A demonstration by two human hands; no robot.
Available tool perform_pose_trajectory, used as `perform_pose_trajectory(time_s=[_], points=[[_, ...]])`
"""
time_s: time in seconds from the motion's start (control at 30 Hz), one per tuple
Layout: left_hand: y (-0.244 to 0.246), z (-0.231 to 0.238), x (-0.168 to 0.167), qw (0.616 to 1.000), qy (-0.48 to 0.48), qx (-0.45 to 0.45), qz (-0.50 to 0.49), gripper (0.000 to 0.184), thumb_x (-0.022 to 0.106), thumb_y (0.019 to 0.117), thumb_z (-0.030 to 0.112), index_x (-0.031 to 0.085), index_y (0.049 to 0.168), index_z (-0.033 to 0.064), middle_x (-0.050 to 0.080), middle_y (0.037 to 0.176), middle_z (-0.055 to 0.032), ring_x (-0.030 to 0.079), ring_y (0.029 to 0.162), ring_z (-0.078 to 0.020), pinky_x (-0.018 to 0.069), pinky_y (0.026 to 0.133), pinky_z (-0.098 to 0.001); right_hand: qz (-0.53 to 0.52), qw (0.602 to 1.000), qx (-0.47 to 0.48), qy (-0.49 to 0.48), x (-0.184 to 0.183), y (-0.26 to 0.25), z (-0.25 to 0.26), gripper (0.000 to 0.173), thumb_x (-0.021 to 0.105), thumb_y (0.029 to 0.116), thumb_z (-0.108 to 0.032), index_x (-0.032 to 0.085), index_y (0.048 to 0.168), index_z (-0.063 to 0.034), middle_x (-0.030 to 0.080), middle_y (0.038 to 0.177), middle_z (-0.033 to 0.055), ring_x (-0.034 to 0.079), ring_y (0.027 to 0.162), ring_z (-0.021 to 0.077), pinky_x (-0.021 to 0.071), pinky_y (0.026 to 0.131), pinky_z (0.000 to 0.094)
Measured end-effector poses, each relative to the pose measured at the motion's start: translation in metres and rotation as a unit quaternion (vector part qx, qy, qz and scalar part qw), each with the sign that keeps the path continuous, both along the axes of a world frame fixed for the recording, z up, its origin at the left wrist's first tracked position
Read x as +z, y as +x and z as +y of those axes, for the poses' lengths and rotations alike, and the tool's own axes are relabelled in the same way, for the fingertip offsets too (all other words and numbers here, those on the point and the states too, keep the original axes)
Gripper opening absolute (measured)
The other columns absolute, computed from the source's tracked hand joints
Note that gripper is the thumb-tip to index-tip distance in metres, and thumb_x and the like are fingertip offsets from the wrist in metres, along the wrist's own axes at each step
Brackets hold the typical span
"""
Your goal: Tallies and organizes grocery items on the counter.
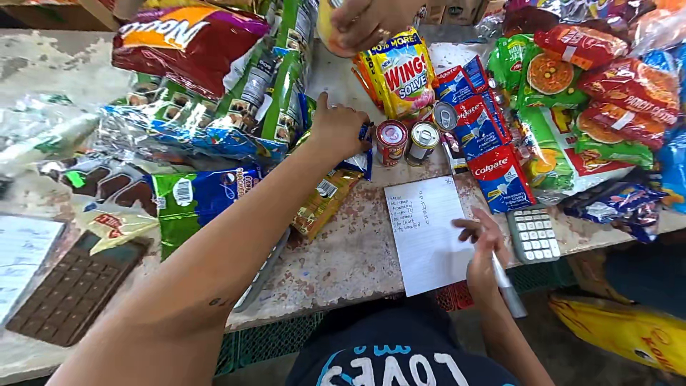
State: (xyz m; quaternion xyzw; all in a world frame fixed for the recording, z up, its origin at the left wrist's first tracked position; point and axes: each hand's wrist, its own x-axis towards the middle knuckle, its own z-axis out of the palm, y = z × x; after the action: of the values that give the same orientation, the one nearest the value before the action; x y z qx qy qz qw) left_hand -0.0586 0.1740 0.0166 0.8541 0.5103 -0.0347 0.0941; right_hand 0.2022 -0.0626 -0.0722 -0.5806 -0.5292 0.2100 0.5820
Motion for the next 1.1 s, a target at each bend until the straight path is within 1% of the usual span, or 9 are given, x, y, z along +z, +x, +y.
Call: perform_pose_trajectory(time_s=[0.03,0.07,0.13,0.2,0.27,0.33,0.4,0.57,1.1], points=[[-0.002,-0.003,-0.003,1.0,0.016,0.0,-0.014,0.046,0.075,0.0933,0.032,0.066,0.131,0.0071,0.067,0.124,-0.0257,0.057,0.126,-0.0471,0.0142,0.118,-0.0726,0.074,0.995,0.064,-0.017,0.007,-0.006,0.006,0.066,0.023,0.1098,-0.053,0.066,0.121,-0.0039,0.074,0.09,0.002,0.068,0.073,0.0106,0.057,0.064,0.0279],[-0.003,-0.007,-0.004,0.999,0.027,0.001,-0.022,0.045,0.074,0.0944,0.031,0.066,0.131,0.0069,0.067,0.124,-0.0263,0.056,0.127,-0.0482,0.0117,0.118,-0.0735,0.139,0.982,0.119,-0.043,0.01,-0.014,0.013,0.068,0.024,0.1089,-0.055,0.07,0.119,-0.0046,0.073,0.085,0.001,0.066,0.067,0.0091,0.0549,0.058,0.0259],[-0.005,-0.013,-0.007,0.998,0.051,0.005,-0.039,0.044,0.073,0.0957,0.032,0.067,0.131,0.0073,0.067,0.124,-0.0264,0.054,0.129,-0.0496,0.0081,0.117,-0.0755,0.171,0.965,0.178,-0.093,0.013,-0.034,0.028,0.055,0.029,0.1123,-0.034,0.073,0.111,-0.0002,0.072,0.08,0.0022,0.062,0.06,0.0066,0.0512,0.052,0.0225],[-0.008,-0.017,-0.013,0.995,0.076,0.01,-0.057,0.043,0.072,0.0962,0.032,0.067,0.133,0.0095,0.067,0.125,-0.0241,0.052,0.131,-0.049,0.0063,0.116,-0.0768,0.123,0.962,0.208,-0.127,0.011,-0.049,0.04,0.037,0.039,0.1097,-0.016,0.071,0.103,0.0026,0.073,0.079,0.0049,0.063,0.057,0.0071,0.0512,0.049,0.0221],[-0.011,-0.022,-0.02,0.992,0.099,0.01,-0.083,0.042,0.071,0.0967,0.031,0.067,0.133,0.01,0.067,0.129,-0.0225,0.051,0.133,-0.0479,0.0069,0.116,-0.0776,0.081,0.961,0.225,-0.143,0.006,-0.055,0.047,0.021,0.054,0.1042,-0.013,0.066,0.09,-0.002,0.073,0.075,0.004,0.067,0.057,0.0081,0.054,0.048,0.0231],[-0.015,-0.025,-0.027,0.986,0.12,0.0,-0.116,0.041,0.07,0.0971,0.03,0.068,0.132,0.0091,0.066,0.131,-0.0207,0.051,0.134,-0.046,0.0093,0.116,-0.0768,0.064,0.965,0.221,-0.121,-0.002,-0.055,0.05,0.017,0.07,0.0945,-0.012,0.066,0.08,-0.0039,0.069,0.067,0.0017,0.065,0.056,0.0081,0.0556,0.05,0.0247],[-0.018,-0.026,-0.034,0.98,0.141,-0.011,-0.141,0.04,0.069,0.0977,0.03,0.068,0.132,0.0085,0.066,0.133,-0.0192,0.052,0.135,-0.0439,0.0131,0.117,-0.0746,0.022,0.979,0.193,-0.068,-0.011,-0.058,0.049,0.023,0.078,0.0859,-0.014,0.063,0.07,-0.0089,0.062,0.062,-0.0039,0.058,0.054,0.0027,0.0487,0.051,0.0208],[-0.02,-0.026,-0.043,0.971,0.176,-0.018,-0.161,0.037,0.069,0.0969,0.029,0.07,0.129,0.0098,0.069,0.129,-0.0162,0.055,0.133,-0.0401,0.0198,0.117,-0.0698,-0.034,0.985,0.169,-0.017,-0.021,-0.064,0.048,0.029,0.072,0.0854,-0.009,0.056,0.06,-0.0106,0.054,0.056,-0.0053,0.051,0.052,0.0013,0.0412,0.049,0.0197],[-0.021,-0.025,-0.045,0.97,0.171,-0.013,-0.175,0.038,0.069,0.097,0.031,0.07,0.128,0.01,0.068,0.13,-0.0156,0.055,0.133,-0.0379,0.0205,0.119,-0.0659,-0.085,0.983,0.161,-0.009,-0.019,-0.07,0.043,0.027,0.068,0.0828,-0.005,0.055,0.06,-0.0099,0.056,0.057,-0.0043,0.053,0.053,0.0006,0.0435,0.049,0.0184]])
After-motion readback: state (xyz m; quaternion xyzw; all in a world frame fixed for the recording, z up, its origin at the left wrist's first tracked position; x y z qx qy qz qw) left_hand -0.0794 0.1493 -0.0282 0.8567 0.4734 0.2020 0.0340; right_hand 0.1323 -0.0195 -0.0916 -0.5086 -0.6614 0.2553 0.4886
